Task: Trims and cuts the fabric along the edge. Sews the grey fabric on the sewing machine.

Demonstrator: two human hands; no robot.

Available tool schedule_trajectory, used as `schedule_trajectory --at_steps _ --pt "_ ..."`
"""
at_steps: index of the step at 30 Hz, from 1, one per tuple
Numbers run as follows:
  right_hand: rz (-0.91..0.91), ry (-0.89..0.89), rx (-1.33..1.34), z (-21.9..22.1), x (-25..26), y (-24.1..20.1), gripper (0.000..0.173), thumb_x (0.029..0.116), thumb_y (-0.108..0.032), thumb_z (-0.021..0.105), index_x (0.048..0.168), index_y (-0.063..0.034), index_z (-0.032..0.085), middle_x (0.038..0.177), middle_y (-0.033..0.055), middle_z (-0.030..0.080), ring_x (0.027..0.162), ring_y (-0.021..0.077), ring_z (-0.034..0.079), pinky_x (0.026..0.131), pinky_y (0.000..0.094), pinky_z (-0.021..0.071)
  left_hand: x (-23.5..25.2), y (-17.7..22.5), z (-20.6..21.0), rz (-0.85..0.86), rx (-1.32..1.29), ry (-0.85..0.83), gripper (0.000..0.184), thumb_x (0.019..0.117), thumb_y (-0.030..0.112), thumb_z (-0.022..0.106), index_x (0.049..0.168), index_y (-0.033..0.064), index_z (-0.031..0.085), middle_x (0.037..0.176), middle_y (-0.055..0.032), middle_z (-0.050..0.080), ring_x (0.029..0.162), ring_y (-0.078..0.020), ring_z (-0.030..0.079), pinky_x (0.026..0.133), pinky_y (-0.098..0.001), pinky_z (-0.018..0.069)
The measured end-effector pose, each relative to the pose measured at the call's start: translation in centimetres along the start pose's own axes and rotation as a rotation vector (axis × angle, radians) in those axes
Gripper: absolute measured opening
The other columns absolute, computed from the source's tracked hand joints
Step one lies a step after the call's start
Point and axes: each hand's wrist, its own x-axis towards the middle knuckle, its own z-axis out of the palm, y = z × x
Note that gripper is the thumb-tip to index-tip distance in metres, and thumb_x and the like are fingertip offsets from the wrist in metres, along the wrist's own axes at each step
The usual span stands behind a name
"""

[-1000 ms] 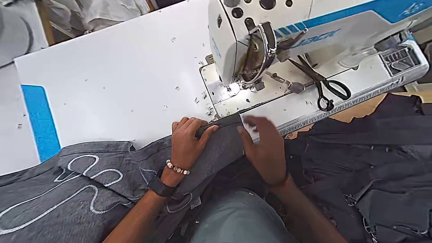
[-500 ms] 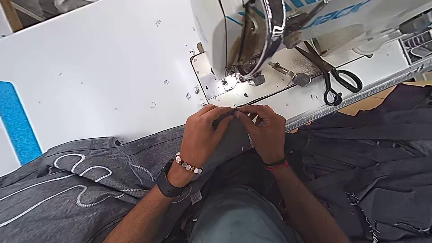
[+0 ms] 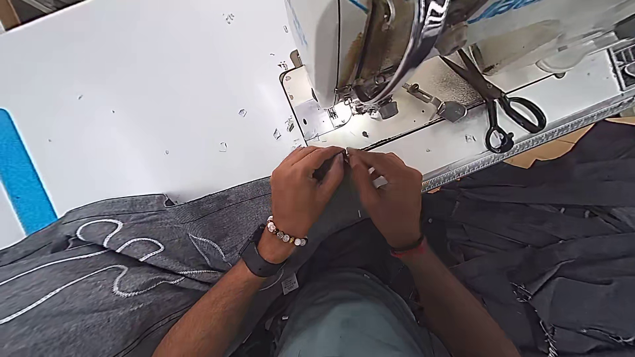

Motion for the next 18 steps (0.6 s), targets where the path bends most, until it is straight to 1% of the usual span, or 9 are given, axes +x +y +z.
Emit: schedule_trajectory --at_steps 2,5,7,9,10,11,14,16,18 --pt "0.119 -0.106 0.123 -0.8 0.9 0.4 0.020 0.1015 -0.026 0.066 0.113 -0.0160 0.079 0.093 -0.0035 0.076 0.075 0.0035 0.068 0.063 0.0242 0.0563 0.1 0.0 -0.2 -0.039 -0.095 -0.024 0.018 0.0986 0.021 0.066 0.107 0.0131 0.080 0.100 -0.0005 0.076 0.093 -0.0073 0.069 0.082 -0.0256 0.0555" --pt "0.193 -0.208 0.221 -1.7 2.0 0.5 0.014 0.0974 -0.025 0.073 0.105 -0.0164 0.081 0.085 -0.0046 0.076 0.066 0.0033 0.068 0.055 0.0242 0.0550 0.2 0.1 -0.4 -0.020 -0.135 -0.033 0.017 0.0989 0.018 0.066 0.108 0.0115 0.080 0.101 -0.0009 0.077 0.096 -0.0080 0.069 0.087 -0.0256 0.0545" --pt "0.237 -0.204 0.263 -1.7 2.2 0.2 0.010 0.0949 -0.023 0.076 0.099 -0.0158 0.080 0.078 -0.0050 0.074 0.059 0.0046 0.064 0.048 0.0242 0.0512 0.3 0.1 -0.6 0.001 -0.100 -0.042 0.018 0.0996 0.018 0.065 0.108 0.0119 0.080 0.100 -0.0007 0.077 0.093 -0.0089 0.069 0.085 -0.0265 0.0537" --pt "0.248 -0.140 0.237 -1.1 2.0 0.0 0.006 0.0913 -0.022 0.075 0.094 -0.0173 0.079 0.073 -0.0070 0.070 0.053 0.0050 0.058 0.043 0.0247 0.0450 0.3 0.4 -1.0 -0.007 -0.058 -0.087 0.019 0.0999 0.020 0.065 0.110 0.0131 0.080 0.098 -0.0007 0.077 0.090 -0.0103 0.068 0.081 -0.0296 0.0514" --pt "0.235 -0.092 0.176 -0.6 1.7 -0.1 0.006 0.0897 -0.023 0.075 0.093 -0.0192 0.078 0.074 -0.0086 0.068 0.055 0.0045 0.057 0.045 0.0250 0.0438 0.3 0.6 -1.3 -0.033 -0.032 -0.114 0.020 0.0992 0.022 0.065 0.109 0.0148 0.080 0.097 0.0003 0.078 0.089 -0.0091 0.069 0.080 -0.0293 0.0534" --pt "0.201 -0.032 0.096 -0.1 1.4 -0.1 0.006 0.0887 -0.025 0.075 0.092 -0.0204 0.077 0.076 -0.0094 0.068 0.060 0.0045 0.057 0.050 0.0257 0.0438 0.4 0.9 -1.6 -0.073 -0.007 -0.136 0.019 0.0980 0.025 0.067 0.107 0.0173 0.081 0.095 0.0022 0.078 0.086 -0.0061 0.070 0.077 -0.0267 0.0555" --pt "-0.028 0.168 -0.162 1.6 0.7 0.0 0.008 0.0892 -0.024 0.076 0.091 -0.0163 0.077 0.083 -0.0043 0.071 0.077 0.0103 0.064 0.064 0.0283 0.0499 0.5 1.2 -1.8 -0.145 0.023 -0.159 0.017 0.0976 0.028 0.068 0.106 0.0203 0.081 0.091 0.0044 0.078 0.079 -0.0021 0.070 0.069 -0.0244 0.0551" --pt "-0.162 0.236 -0.288 2.0 0.5 -0.1 0.010 0.0918 -0.023 0.074 0.091 -0.0128 0.078 0.084 0.0001 0.072 0.082 0.0153 0.066 0.068 0.0295 0.0516 0.6 0.9 -1.9 -0.106 0.027 -0.155 0.018 0.0986 0.028 0.067 0.106 0.0190 0.081 0.091 0.0041 0.077 0.080 -0.0030 0.070 0.070 -0.0241 0.0552" --pt "-0.232 0.223 -0.373 1.6 0.4 -0.4 0.011 0.0942 -0.022 0.072 0.094 -0.0126 0.079 0.087 0.0011 0.074 0.087 0.0172 0.068 0.071 0.0308 0.0536 0.6 0.6 -1.8 -0.044 0.023 -0.154 0.020 0.0998 0.025 0.065 0.108 0.0155 0.080 0.093 0.0011 0.077 0.085 -0.0081 0.070 0.076 -0.0277 0.0550"
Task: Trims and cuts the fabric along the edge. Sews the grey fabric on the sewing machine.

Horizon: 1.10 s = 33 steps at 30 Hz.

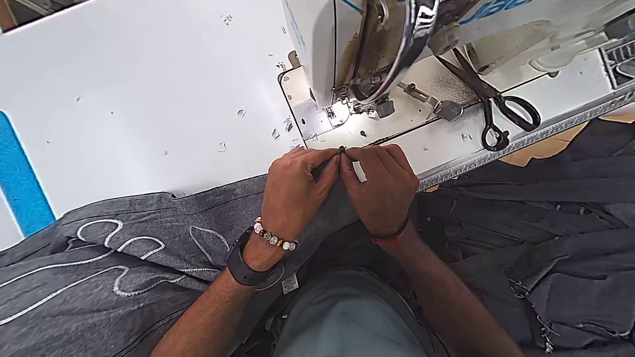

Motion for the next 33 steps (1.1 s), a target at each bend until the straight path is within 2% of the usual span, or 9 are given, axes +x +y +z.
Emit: schedule_trajectory --at_steps 5,8,12,15,19,21,26,30,33 --pt "-0.082 -0.065 -0.037 -1.0 0.4 -0.2 0.013 0.0955 -0.018 0.069 0.099 -0.0133 0.081 0.093 0.0016 0.076 0.093 0.0191 0.069 0.074 0.0353 0.0504 0.6 0.0 0.0 0.004 -0.006 0.044 0.020 0.1008 0.029 0.065 0.103 0.0173 0.080 0.090 0.0031 0.076 0.080 -0.0056 0.068 0.072 -0.0257 0.0536" --pt "-0.024 -0.106 0.042 -1.1 0.4 -0.2 0.015 0.0943 -0.019 0.070 0.104 -0.0144 0.081 0.098 0.0009 0.076 0.095 0.0197 0.067 0.078 0.0381 0.0486 0.8 0.0 -0.3 -0.088 -0.086 0.024 0.017 0.0997 0.032 0.066 0.098 0.0205 0.079 0.079 0.0068 0.073 0.063 -0.0010 0.063 0.056 -0.0235 0.0492" --pt "0.249 -0.236 0.179 -0.2 0.7 0.0 0.013 0.0926 -0.027 0.074 0.101 -0.0187 0.077 0.086 -0.0056 0.073 0.079 0.0138 0.066 0.068 0.0370 0.0525 1.3 -0.2 -0.9 -0.180 -0.195 -0.017 0.021 0.1004 0.032 0.063 0.091 0.0192 0.078 0.063 0.0049 0.065 0.046 -0.0059 0.052 0.043 -0.0265 0.0400" --pt "0.197 -0.179 0.107 1.3 1.0 0.0 0.014 0.0953 -0.026 0.071 0.098 -0.0140 0.078 0.082 -0.0006 0.072 0.071 0.0162 0.065 0.062 0.0357 0.0524 1.7 -1.3 -1.3 -0.166 -0.153 -0.072 0.028 0.1020 0.038 0.061 0.088 0.0194 0.077 0.062 0.0020 0.064 0.046 -0.0112 0.053 0.044 -0.0327 0.0408" --pt "0.024 -0.112 -0.068 2.6 0.9 -0.2 0.016 0.0973 -0.021 0.066 0.097 -0.0086 0.077 0.080 0.0052 0.069 0.073 0.0216 0.067 0.060 0.0356 0.0527 2.1 -2.5 -0.3 0.099 0.099 0.016 0.019 0.1014 0.029 0.064 0.101 0.0137 0.075 0.098 -0.0058 0.070 0.085 -0.0226 0.067 0.072 -0.0436 0.0539" --pt "-0.025 -0.134 -0.124 2.5 0.6 -0.3 0.020 0.0988 -0.020 0.064 0.104 -0.0085 0.079 0.082 0.0058 0.068 0.071 0.0220 0.066 0.055 0.0343 0.0512 2.4 -3.0 0.2 0.227 0.165 0.039 0.015 0.1010 0.021 0.063 0.109 0.0107 0.072 0.117 -0.0100 0.067 0.107 -0.0299 0.062 0.087 -0.0472 0.0500" --pt "-0.069 -0.266 -0.204 1.5 0.0 -0.5 0.028 0.1007 -0.023 0.059 0.118 -0.0097 0.076 0.080 0.0045 0.066 0.067 0.0200 0.065 0.049 0.0326 0.0463 2.5 -3.9 0.7 0.399 0.279 0.077 0.020 0.1016 0.013 0.059 0.112 0.0115 0.077 0.115 -0.0035 0.075 0.112 -0.0252 0.066 0.092 -0.0441 0.0481" --pt "-0.084 -0.269 -0.191 1.4 -0.6 0.2 0.037 0.0994 -0.025 0.057 0.130 -0.0131 0.073 0.064 0.0008 0.061 0.051 0.0177 0.056 0.042 0.0320 0.0371 1.7 -5.3 0.5 0.400 0.339 -0.020 0.035 0.1038 0.023 0.053 0.133 0.0221 0.071 0.143 0.0054 0.064 0.136 -0.0223 0.053 0.111 -0.0441 0.0375" --pt "-0.085 -0.302 -0.212 1.5 0.4 0.3 0.038 0.0997 -0.025 0.056 0.132 -0.0118 0.072 0.060 0.0006 0.059 0.048 0.0182 0.055 0.041 0.0329 0.0366 2.2 -5.8 0.3 0.412 0.376 -0.045 0.038 0.1031 0.026 0.051 0.136 0.0246 0.069 0.144 0.0011 0.061 0.133 -0.0270 0.050 0.110 -0.0481 0.0330"
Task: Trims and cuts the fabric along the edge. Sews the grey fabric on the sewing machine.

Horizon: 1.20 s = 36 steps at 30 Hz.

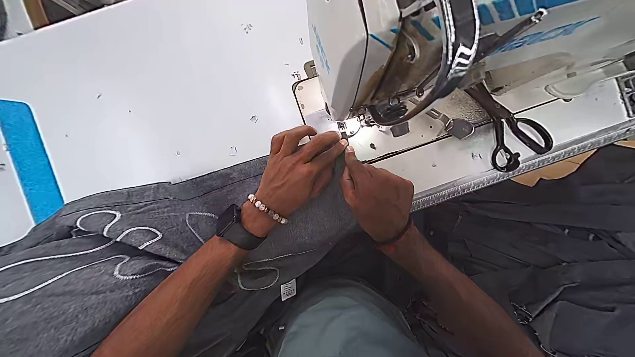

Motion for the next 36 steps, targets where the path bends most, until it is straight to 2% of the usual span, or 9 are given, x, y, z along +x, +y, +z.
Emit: schedule_trajectory --at_steps 11,13,15,19,22,25,30,33,36 --pt "0.039 -0.215 0.096 -2.5 2.3 1.7 0.038 0.0985 -0.027 0.056 0.132 -0.0208 0.072 0.060 0.0023 0.061 0.049 0.0228 0.058 0.041 0.0412 0.0407 1.5 -1.7 0.5 0.058 0.052 0.055 0.036 0.1027 0.029 0.052 0.135 0.0307 0.069 0.137 0.0031 0.065 0.129 -0.0255 0.051 0.107 -0.0465 0.0328" --pt "0.105 -0.262 0.179 -5.6 2.4 5.3 0.029 0.1014 -0.030 0.058 0.121 -0.0192 0.076 0.076 0.0064 0.070 0.061 0.0252 0.065 0.050 0.0483 0.0507 1.6 -1.6 0.3 0.065 0.054 0.046 0.037 0.1026 0.029 0.052 0.136 0.0323 0.068 0.137 0.0039 0.066 0.130 -0.0248 0.052 0.107 -0.0461 0.0343" --pt "0.242 -0.116 0.114 -8.7 2.5 10.2 0.032 0.1068 -0.030 0.053 0.127 -0.0122 0.069 0.095 0.0156 0.072 0.078 0.0325 0.069 0.063 0.0559 0.0552 1.7 -1.5 0.2 0.056 0.078 0.041 0.038 0.1022 0.029 0.052 0.136 0.0332 0.068 0.135 0.0035 0.066 0.129 -0.0249 0.053 0.107 -0.0465 0.0342" --pt "0.519 0.075 -0.220 -9.8 5.5 19.3 0.040 0.1042 -0.030 0.042 0.129 -0.0117 0.068 0.130 0.0206 0.067 0.124 0.0411 0.061 0.099 0.0644 0.0454 1.8 -1.4 0.3 0.017 0.115 0.053 0.039 0.1020 0.028 0.050 0.136 0.0329 0.068 0.136 0.0035 0.066 0.131 -0.0255 0.052 0.108 -0.0468 0.0326" --pt "0.473 0.085 -0.308 -7.1 4.7 20.7 0.036 0.1048 -0.026 0.042 0.120 -0.0088 0.069 0.122 0.0246 0.067 0.111 0.0473 0.065 0.084 0.0681 0.0494 1.6 -1.0 -0.2 0.012 0.107 0.021 0.040 0.1016 0.024 0.049 0.137 0.0269 0.068 0.140 -0.0009 0.064 0.135 -0.0297 0.049 0.110 -0.0505 0.0318" --pt "0.458 0.081 -0.268 -5.2 3.0 20.3 0.037 0.1024 -0.024 0.043 0.129 -0.0075 0.063 0.128 0.0248 0.063 0.105 0.0471 0.066 0.074 0.0669 0.0511 1.4 -0.8 -0.3 0.041 0.076 0.024 0.039 0.1019 0.024 0.051 0.137 0.0252 0.068 0.140 -0.0016 0.064 0.133 -0.0301 0.051 0.109 -0.0499 0.0346" --pt "0.378 0.184 -0.046 -6.3 1.5 17.1 0.047 0.1033 -0.025 0.051 0.147 -0.0065 0.053 0.158 0.0214 0.042 0.146 0.0385 0.041 0.117 0.0552 0.0375 1.1 -0.6 -0.1 0.067 0.069 0.014 0.040 0.1010 0.026 0.050 0.137 0.0264 0.068 0.141 -0.0007 0.063 0.128 -0.0291 0.054 0.106 -0.0496 0.0355" --pt "0.278 0.165 0.183 -6.0 0.3 10.5 0.037 0.1059 -0.021 0.051 0.137 -0.0032 0.061 0.131 0.0165 0.065 0.116 0.0234 0.066 0.096 0.0415 0.0564 1.2 -0.6 -0.2 0.031 0.086 0.014 0.041 0.1013 0.027 0.049 0.138 0.0261 0.067 0.141 -0.0013 0.063 0.130 -0.0291 0.052 0.107 -0.0499 0.0342" --pt "0.279 -0.097 0.584 -3.3 -0.1 4.6 0.032 0.1067 -0.026 0.055 0.131 -0.0092 0.066 0.100 0.0039 0.074 0.075 0.0108 0.072 0.064 0.0333 0.0638 1.3 -0.8 -0.4 0.017 0.093 0.004 0.042 0.1019 0.027 0.047 0.138 0.0237 0.067 0.141 -0.0035 0.062 0.133 -0.0313 0.050 0.108 -0.0515 0.0332"
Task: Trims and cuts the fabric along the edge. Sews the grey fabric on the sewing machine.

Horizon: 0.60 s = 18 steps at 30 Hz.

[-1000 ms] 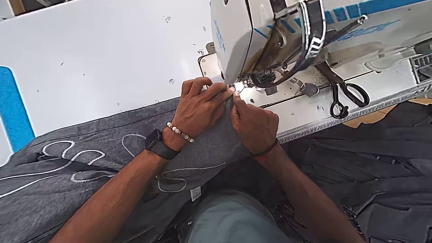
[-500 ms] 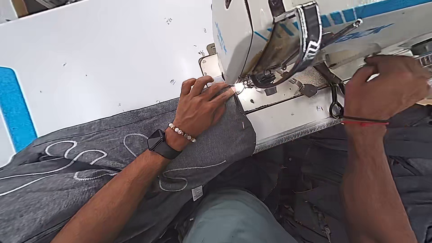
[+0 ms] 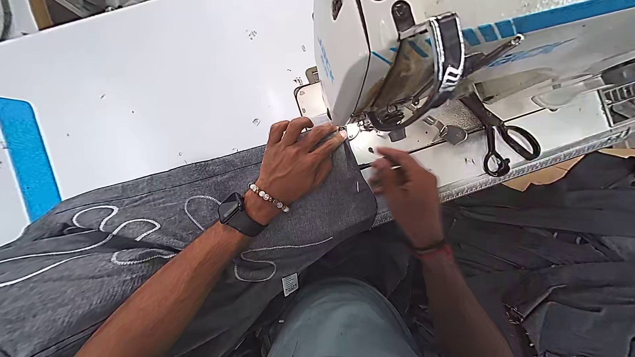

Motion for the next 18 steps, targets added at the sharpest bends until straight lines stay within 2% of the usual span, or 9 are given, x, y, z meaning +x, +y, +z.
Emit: schedule_trajectory --at_steps 2,5,7,9,11,15,16,17,18 --pt "0.006 -0.012 -0.071 2.7 0.1 -1.5 0.031 0.1048 -0.029 0.057 0.127 -0.0126 0.071 0.084 0.0015 0.072 0.062 0.0132 0.065 0.055 0.0362 0.0552 0.1 -0.2 0.0 0.006 -0.004 -0.008 0.041 0.1021 0.026 0.047 0.139 0.0235 0.067 0.142 -0.0048 0.061 0.134 -0.0325 0.048 0.109 -0.0521 0.0330" --pt "-0.048 0.058 -0.339 5.1 0.1 -2.7 0.033 0.1060 -0.024 0.051 0.129 -0.0105 0.070 0.075 0.0057 0.070 0.057 0.0225 0.065 0.048 0.0413 0.0504 0.2 -0.8 0.7 0.004 0.026 0.007 0.041 0.1024 0.029 0.047 0.138 0.0304 0.066 0.136 -0.0027 0.064 0.129 -0.0305 0.051 0.106 -0.0496 0.0335" --pt "-0.070 0.080 -0.432 5.7 -0.1 -2.7 0.037 0.1060 -0.021 0.048 0.134 -0.0091 0.068 0.073 0.0060 0.070 0.054 0.0228 0.063 0.045 0.0401 0.0476 0.5 -1.1 0.9 -0.001 0.042 0.028 0.038 0.1027 0.029 0.046 0.135 0.0288 0.067 0.132 -0.0013 0.066 0.127 -0.0286 0.053 0.105 -0.0479 0.0349" --pt "-0.077 0.089 -0.445 5.8 -0.1 -2.7 0.037 0.1056 -0.019 0.048 0.135 -0.0090 0.068 0.071 0.0065 0.069 0.053 0.0232 0.063 0.044 0.0401 0.0474 0.7 -1.4 0.8 0.002 0.036 0.034 0.034 0.1029 0.028 0.047 0.127 0.0193 0.068 0.130 -0.0023 0.067 0.128 -0.0292 0.053 0.105 -0.0478 0.0355" --pt "-0.062 0.087 -0.468 5.9 0.4 -3.0 0.038 0.1059 -0.020 0.047 0.137 -0.0102 0.067 0.069 0.0063 0.068 0.052 0.0238 0.062 0.044 0.0402 0.0458 1.1 -1.8 0.4 0.011 0.040 0.032 0.033 0.1024 0.027 0.047 0.123 0.0141 0.069 0.131 -0.0039 0.067 0.130 -0.0308 0.052 0.105 -0.0499 0.0349" --pt "-0.036 -0.003 -0.454 5.2 1.1 -3.4 0.040 0.1072 -0.024 0.045 0.141 -0.0120 0.064 0.071 0.0073 0.069 0.055 0.0262 0.064 0.046 0.0431 0.0478 1.0 0.4 -0.3 -0.055 0.035 -0.003 0.030 0.1031 0.017 0.049 0.125 0.0084 0.068 0.136 -0.0092 0.065 0.135 -0.0341 0.051 0.112 -0.0520 0.0358" --pt "-0.027 -0.071 -0.389 4.4 1.1 -3.3 0.040 0.1075 -0.025 0.046 0.141 -0.0125 0.064 0.074 0.0080 0.070 0.057 0.0270 0.065 0.049 0.0448 0.0501 0.5 1.6 -0.3 -0.083 -0.032 -0.019 0.033 0.1027 0.016 0.048 0.130 0.0072 0.066 0.142 -0.0096 0.062 0.140 -0.0331 0.048 0.116 -0.0504 0.0357" --pt "-0.027 -0.129 -0.302 3.1 1.1 -2.9 0.038 0.1071 -0.025 0.048 0.138 -0.0125 0.066 0.077 0.0082 0.071 0.059 0.0263 0.066 0.052 0.0461 0.0526 0.0 2.2 0.1 -0.113 -0.100 -0.023 0.038 0.1029 0.017 0.046 0.135 0.0079 0.064 0.148 -0.0079 0.058 0.145 -0.0297 0.044 0.120 -0.0469 0.0348" --pt "-0.033 -0.135 -0.226 1.6 1.3 -2.3 0.033 0.1067 -0.026 0.051 0.130 -0.0123 0.070 0.077 0.0071 0.071 0.060 0.0238 0.065 0.053 0.0458 0.0534 -0.4 2.3 0.5 -0.122 -0.149 -0.021 0.041 0.1035 0.019 0.044 0.139 0.0087 0.062 0.153 -0.0063 0.054 0.149 -0.0268 0.041 0.122 -0.0441 0.0327"
